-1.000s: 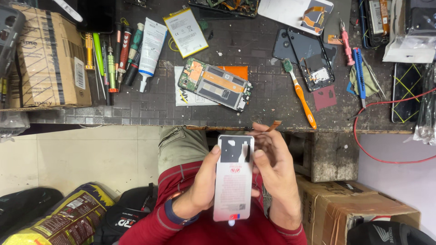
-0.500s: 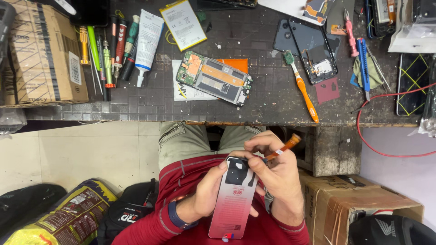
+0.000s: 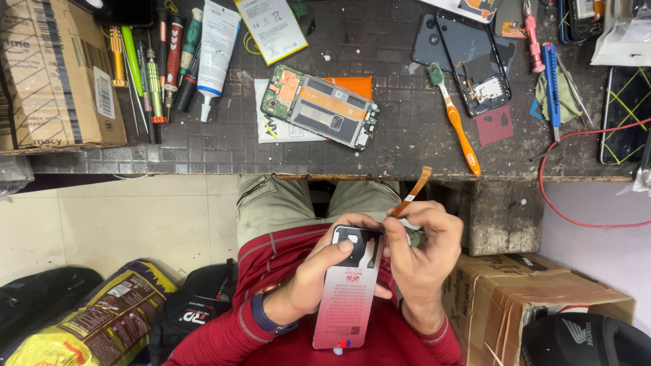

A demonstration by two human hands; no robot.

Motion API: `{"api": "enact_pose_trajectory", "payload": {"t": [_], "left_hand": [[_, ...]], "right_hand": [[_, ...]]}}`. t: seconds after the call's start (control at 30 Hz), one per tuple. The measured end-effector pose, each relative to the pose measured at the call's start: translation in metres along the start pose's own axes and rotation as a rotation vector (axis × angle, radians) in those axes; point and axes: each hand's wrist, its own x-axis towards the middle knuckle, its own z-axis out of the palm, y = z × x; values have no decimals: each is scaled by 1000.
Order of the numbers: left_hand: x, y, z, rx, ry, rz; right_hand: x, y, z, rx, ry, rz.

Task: The person cleans the back of a smartphone with a toothbrush, then opens the device to expose the battery and motherboard. They test the touchscreen, remove the battery, and handle a new screen assembly with its ribbon cable before reattaching components.

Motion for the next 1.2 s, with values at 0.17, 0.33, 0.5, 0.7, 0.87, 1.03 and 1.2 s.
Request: {"api": "enact_pose_trajectory", "payload": {"t": [0.17, 0.33, 0.5, 0.7, 0.87, 1.03, 1.2], "left_hand": [[2, -2, 0, 1, -12, 11], [-3, -3, -2, 9, 6, 26], [-6, -1, -1, 45, 8, 21], [-5, 3, 4, 111, 29, 26], [-7, 6, 5, 154, 24, 26], [-8, 5, 2, 172, 16, 56], [-6, 9, -2, 154, -15, 47]], "right_hand": [[11, -16, -5, -270, -104, 40], [20, -36, -2, -344, -165, -78], [24, -47, 0, -257, -161, 115], [25, -50, -2, -158, -158, 221], [23, -51, -1, -183, -147, 212], [24, -50, -1, -350, -183, 43], [25, -48, 1, -399, -244, 50]]}}
